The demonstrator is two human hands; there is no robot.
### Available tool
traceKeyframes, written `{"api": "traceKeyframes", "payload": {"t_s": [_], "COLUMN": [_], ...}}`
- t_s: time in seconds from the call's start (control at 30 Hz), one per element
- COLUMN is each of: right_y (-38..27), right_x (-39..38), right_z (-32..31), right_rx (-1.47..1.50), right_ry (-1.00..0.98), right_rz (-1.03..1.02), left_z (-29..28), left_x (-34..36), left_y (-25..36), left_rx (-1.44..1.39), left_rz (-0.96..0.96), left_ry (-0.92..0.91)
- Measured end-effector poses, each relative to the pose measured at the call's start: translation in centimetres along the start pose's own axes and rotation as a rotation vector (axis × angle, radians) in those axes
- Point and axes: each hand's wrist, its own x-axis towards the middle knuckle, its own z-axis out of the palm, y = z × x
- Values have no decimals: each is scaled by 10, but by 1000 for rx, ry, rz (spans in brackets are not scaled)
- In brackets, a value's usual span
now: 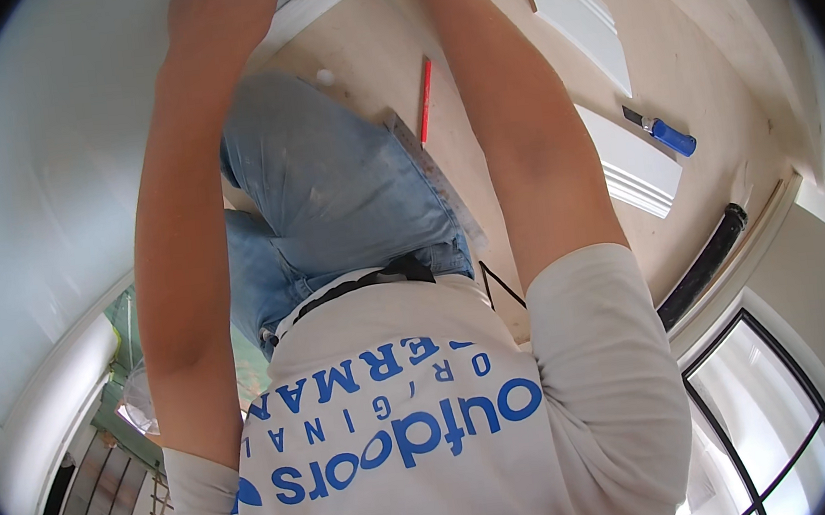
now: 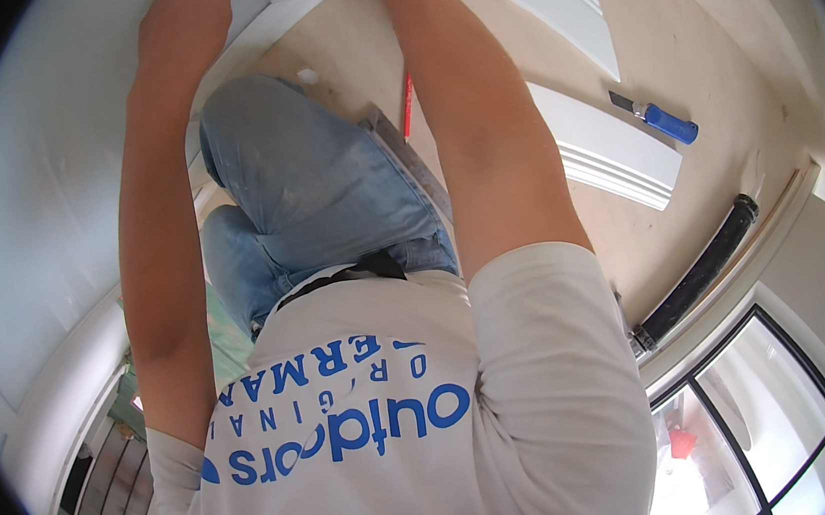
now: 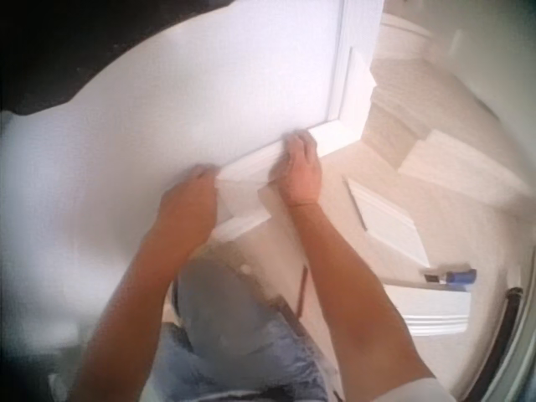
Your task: The person is fitting pieces of decorative molding or trim onto a white door or wall panel.
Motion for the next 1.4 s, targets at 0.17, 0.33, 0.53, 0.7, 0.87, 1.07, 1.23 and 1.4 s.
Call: {"api": "traceKeyframes", "payload": {"t_s": [0.17,0.33,0.53,0.7,0.87,1.07,1.23,1.4], "right_y": [0,1,3,3,0,-7,-5,-5], "right_x": [4,5,5,5,7,8,14,17], "right_z": [2,3,4,2,-1,-7,-9,-9], "right_rx": [6,18,19,17,47,71,47,28], "right_ry": [-27,29,33,8,-20,-38,-43,12], "right_rz": [115,104,151,184,242,318,485,489], "left_z": [11,13,17,24,26,16,3,7], "left_x": [9,8,16,20,24,24,21,21], "left_y": [-10,-12,-13,-24,-28,-21,-19,-22], "left_rx": [21,73,105,67,48,81,80,84], "left_rz": [53,89,72,199,132,112,88,73], "left_ry": [117,198,203,431,340,247,107,147]}}
